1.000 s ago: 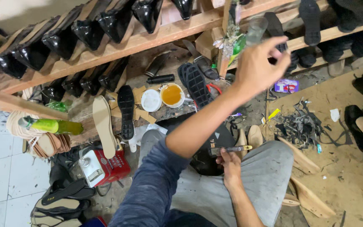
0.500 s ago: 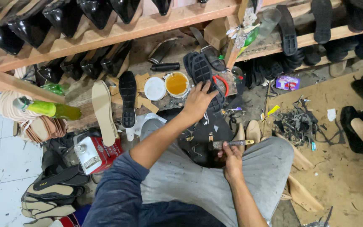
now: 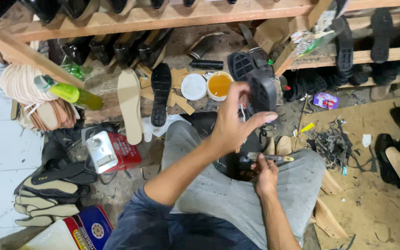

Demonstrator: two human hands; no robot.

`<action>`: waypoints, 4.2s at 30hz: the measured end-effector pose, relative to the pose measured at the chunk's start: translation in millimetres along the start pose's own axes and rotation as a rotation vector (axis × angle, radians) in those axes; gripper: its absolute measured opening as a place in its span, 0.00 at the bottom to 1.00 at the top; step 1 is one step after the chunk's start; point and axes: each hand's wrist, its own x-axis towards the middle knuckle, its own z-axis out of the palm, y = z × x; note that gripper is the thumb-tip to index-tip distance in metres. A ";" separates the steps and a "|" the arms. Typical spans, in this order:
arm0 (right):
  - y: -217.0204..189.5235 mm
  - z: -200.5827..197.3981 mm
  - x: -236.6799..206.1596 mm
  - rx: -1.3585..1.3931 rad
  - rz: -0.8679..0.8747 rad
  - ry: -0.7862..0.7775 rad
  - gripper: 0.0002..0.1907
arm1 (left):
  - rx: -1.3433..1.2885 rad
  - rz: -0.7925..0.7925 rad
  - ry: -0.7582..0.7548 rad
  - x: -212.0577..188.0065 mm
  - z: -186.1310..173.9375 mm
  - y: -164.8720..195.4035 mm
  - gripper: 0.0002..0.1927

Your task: The person applies glue to the inner edge of a black high-heeled shoe using a brush, then places the shoe on a shelf. The person then applies glue to the bottom of several shoe soles and places them on the shelf.

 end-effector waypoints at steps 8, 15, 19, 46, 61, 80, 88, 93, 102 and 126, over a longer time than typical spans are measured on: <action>-59.9 44.9 35.8 0.002 -0.353 -0.110 0.08 | -0.542 -0.893 0.312 -179.2 -71.0 -28.7 0.15; -144.5 164.7 37.2 -0.483 -0.794 -0.387 0.12 | -0.953 -0.770 0.322 -240.3 -101.7 -18.1 0.21; -162.1 201.0 45.0 -1.105 -1.236 -0.400 0.10 | -1.149 -0.636 0.319 -215.2 -95.2 -1.7 0.26; -187.7 198.5 -53.4 -0.728 -0.737 -0.602 0.10 | -1.148 -0.276 0.396 -98.8 -106.7 22.8 0.35; -169.9 204.8 -180.2 -0.750 -1.196 -0.630 0.11 | -0.973 -0.127 0.371 -56.5 -71.9 27.9 0.35; -168.0 197.7 -166.0 -0.680 -0.985 -0.687 0.07 | -0.956 -0.212 0.296 -66.9 -67.8 25.7 0.34; -184.7 199.3 -171.2 -0.772 -1.142 -0.781 0.08 | -1.112 -0.165 0.198 -64.3 -70.4 25.8 0.30; -186.6 198.5 -169.7 -0.787 -1.192 -0.998 0.10 | -1.162 -0.250 0.220 -61.5 -73.0 27.7 0.31; -178.9 200.7 -168.2 -0.779 -1.272 -1.043 0.09 | -1.168 -0.262 0.270 -57.8 -74.6 26.9 0.29; -195.9 205.0 -175.8 -0.833 -1.463 -1.190 0.12 | -1.229 -0.293 0.221 -52.0 -76.9 31.6 0.28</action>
